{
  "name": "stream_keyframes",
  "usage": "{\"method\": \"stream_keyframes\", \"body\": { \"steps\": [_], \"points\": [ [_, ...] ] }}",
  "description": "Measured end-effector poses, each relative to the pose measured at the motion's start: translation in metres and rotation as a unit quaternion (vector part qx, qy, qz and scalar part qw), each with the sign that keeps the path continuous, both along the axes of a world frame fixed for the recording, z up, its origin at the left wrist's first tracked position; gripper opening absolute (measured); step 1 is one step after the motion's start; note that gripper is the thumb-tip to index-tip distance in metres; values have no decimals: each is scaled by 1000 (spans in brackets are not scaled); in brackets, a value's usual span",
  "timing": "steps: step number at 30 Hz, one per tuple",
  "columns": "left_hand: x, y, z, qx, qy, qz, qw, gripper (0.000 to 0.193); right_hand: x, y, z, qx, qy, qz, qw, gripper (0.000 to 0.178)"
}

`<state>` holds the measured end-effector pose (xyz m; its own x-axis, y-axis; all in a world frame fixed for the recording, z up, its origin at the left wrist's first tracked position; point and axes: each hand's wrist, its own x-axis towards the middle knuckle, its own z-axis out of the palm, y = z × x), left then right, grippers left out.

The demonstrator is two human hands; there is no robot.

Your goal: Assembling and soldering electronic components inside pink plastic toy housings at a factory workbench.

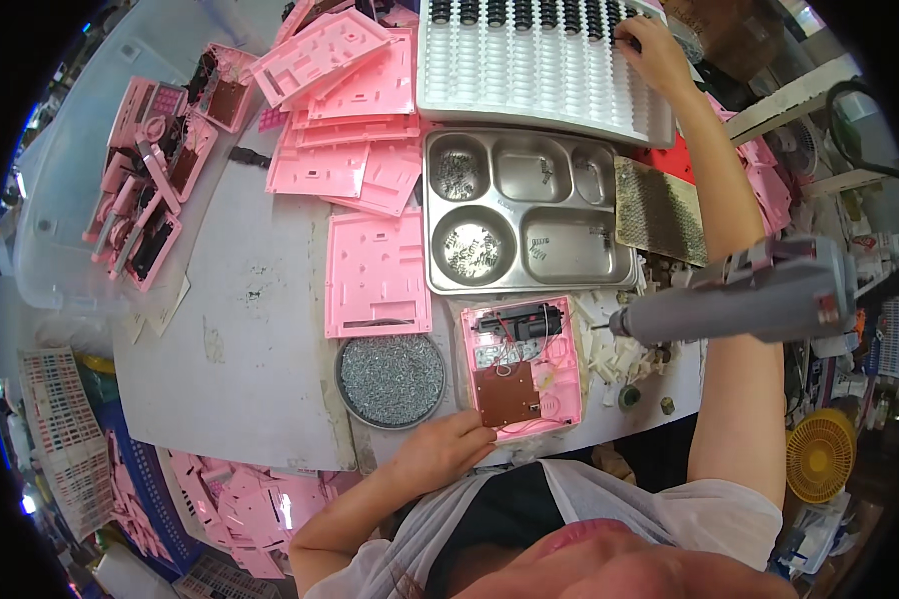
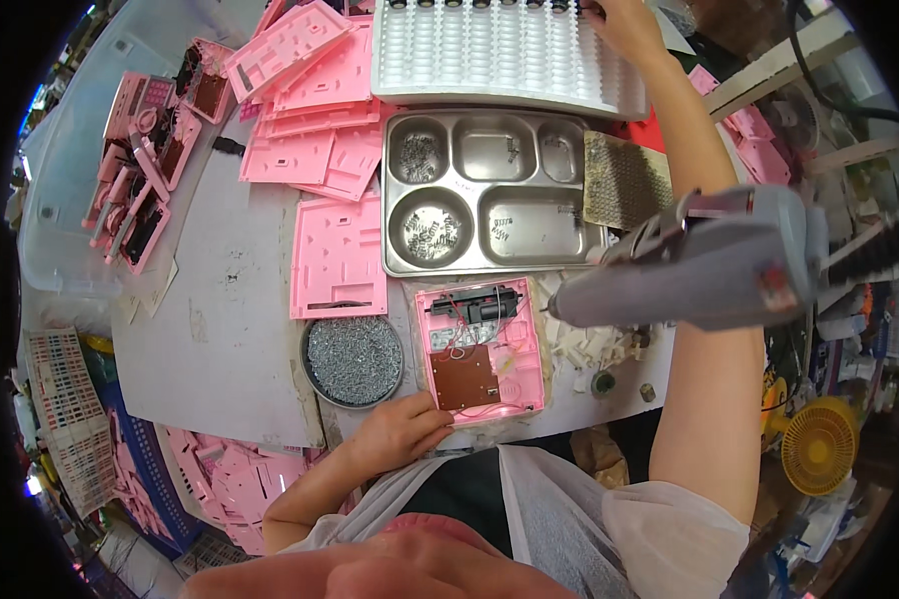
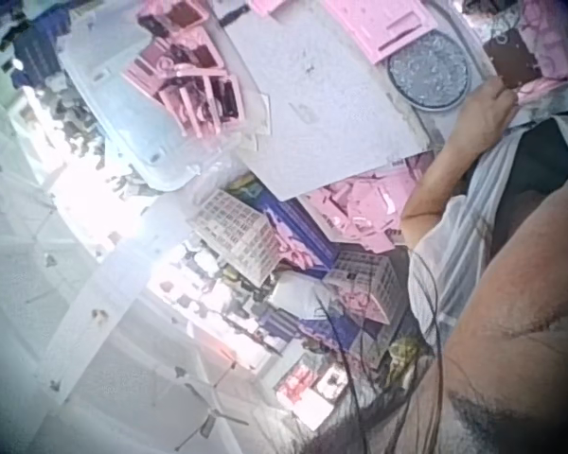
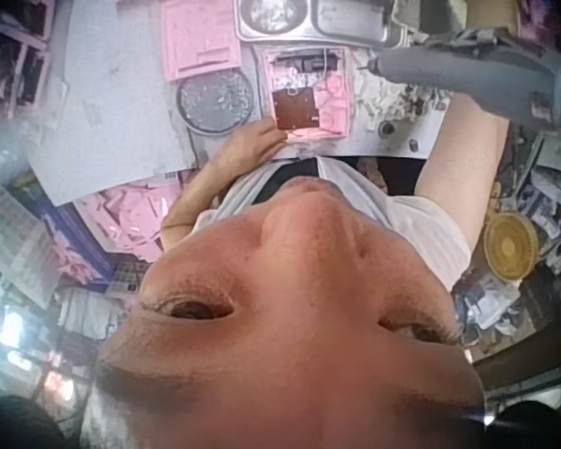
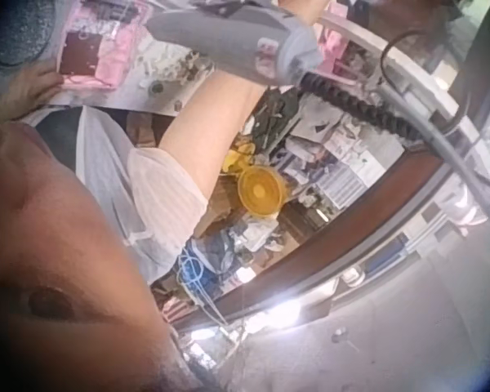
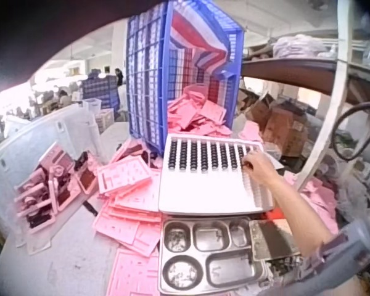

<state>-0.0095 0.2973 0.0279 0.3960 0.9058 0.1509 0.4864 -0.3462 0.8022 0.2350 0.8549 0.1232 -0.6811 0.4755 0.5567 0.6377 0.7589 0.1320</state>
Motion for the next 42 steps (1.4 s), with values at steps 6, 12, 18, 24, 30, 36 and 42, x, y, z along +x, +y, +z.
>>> {"method": "stream_keyframes", "body": {
  "steps": [6, 12, 18, 24, 30, 36, 42],
  "points": [
    [-2, 5, 7, -10, 1, -8, 1000, 17, -1, 6, 5, -16, -23, -34, 999, 21],
    [0, 4, 11, -8, 4, 3, 1000, 17, 33, 43, 9, -212, 249, -31, 944, 16],
    [1, 1, 5, -6, -13, 14, 1000, 17, 112, 78, -6, -74, 229, -20, 970, 23],
    [-1, 3, 6, -18, -26, 9, 999, 17, -8, 22, 7, -196, 152, 106, 963, 22],
    [-2, 2, 3, -16, -35, 9, 999, 16, -92, 0, 5, -229, 88, 125, 961, 18],
    [-2, 4, 3, -1, -23, -2, 1000, 15, -116, -32, 14, 16, -10, 99, 995, 16],
    [-1, -3, -3, 4, -8, 18, 1000, 17, -80, -20, 35, -340, 481, 91, 803, 20]
  ]
}}
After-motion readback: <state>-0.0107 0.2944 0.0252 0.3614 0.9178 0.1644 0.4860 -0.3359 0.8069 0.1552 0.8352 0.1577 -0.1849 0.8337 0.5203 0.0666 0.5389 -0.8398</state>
